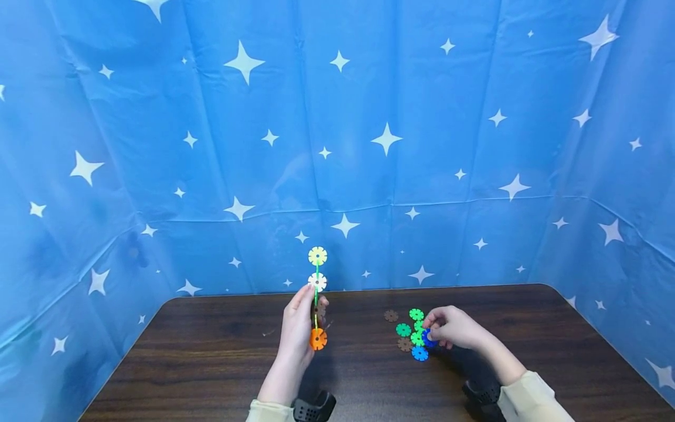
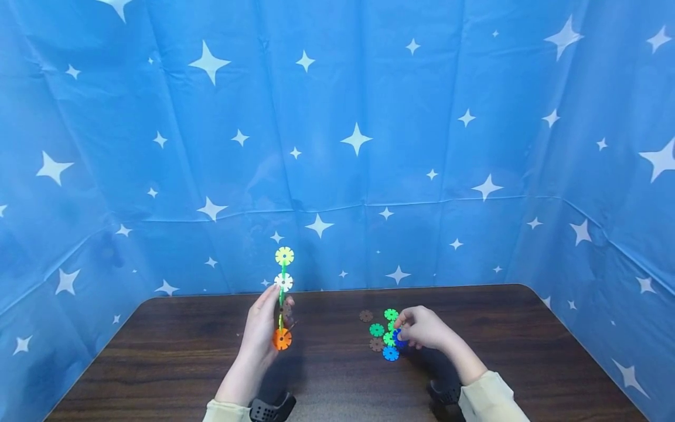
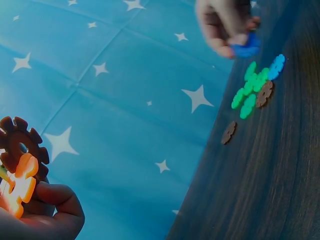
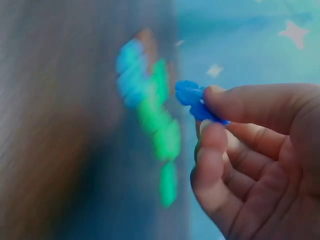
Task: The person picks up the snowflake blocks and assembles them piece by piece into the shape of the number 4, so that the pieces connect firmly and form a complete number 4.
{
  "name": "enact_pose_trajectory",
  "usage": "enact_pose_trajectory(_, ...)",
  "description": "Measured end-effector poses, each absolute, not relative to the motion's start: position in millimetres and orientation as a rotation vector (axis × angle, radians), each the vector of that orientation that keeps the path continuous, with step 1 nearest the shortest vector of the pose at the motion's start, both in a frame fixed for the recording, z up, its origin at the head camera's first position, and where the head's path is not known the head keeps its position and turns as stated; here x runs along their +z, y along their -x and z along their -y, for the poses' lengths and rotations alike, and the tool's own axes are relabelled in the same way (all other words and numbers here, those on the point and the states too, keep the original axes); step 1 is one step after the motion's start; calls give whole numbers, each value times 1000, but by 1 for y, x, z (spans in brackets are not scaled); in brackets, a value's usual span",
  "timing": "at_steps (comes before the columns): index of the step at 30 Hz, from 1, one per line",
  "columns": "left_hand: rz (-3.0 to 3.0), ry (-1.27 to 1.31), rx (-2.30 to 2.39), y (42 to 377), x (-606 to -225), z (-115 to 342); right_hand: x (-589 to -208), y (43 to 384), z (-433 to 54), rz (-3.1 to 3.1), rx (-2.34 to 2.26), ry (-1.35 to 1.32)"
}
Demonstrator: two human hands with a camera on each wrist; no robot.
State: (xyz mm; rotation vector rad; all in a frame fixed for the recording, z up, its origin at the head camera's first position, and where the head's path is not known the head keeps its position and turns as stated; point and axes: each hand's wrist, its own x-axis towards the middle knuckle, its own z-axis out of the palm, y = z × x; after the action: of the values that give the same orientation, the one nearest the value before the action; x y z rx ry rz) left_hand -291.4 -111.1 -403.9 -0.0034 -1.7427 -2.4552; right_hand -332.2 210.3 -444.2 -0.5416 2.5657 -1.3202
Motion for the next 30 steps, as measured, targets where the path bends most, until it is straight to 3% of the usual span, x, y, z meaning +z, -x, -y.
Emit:
enact_pose_trajectory(15,1752,18,-2456,291,-404,110,-388,319,-116,-2256,-1827,652)
enact_pose_trajectory(30,1772,17,-2415,291,-403,112,-386,310,-63,-2129,-2027,555)
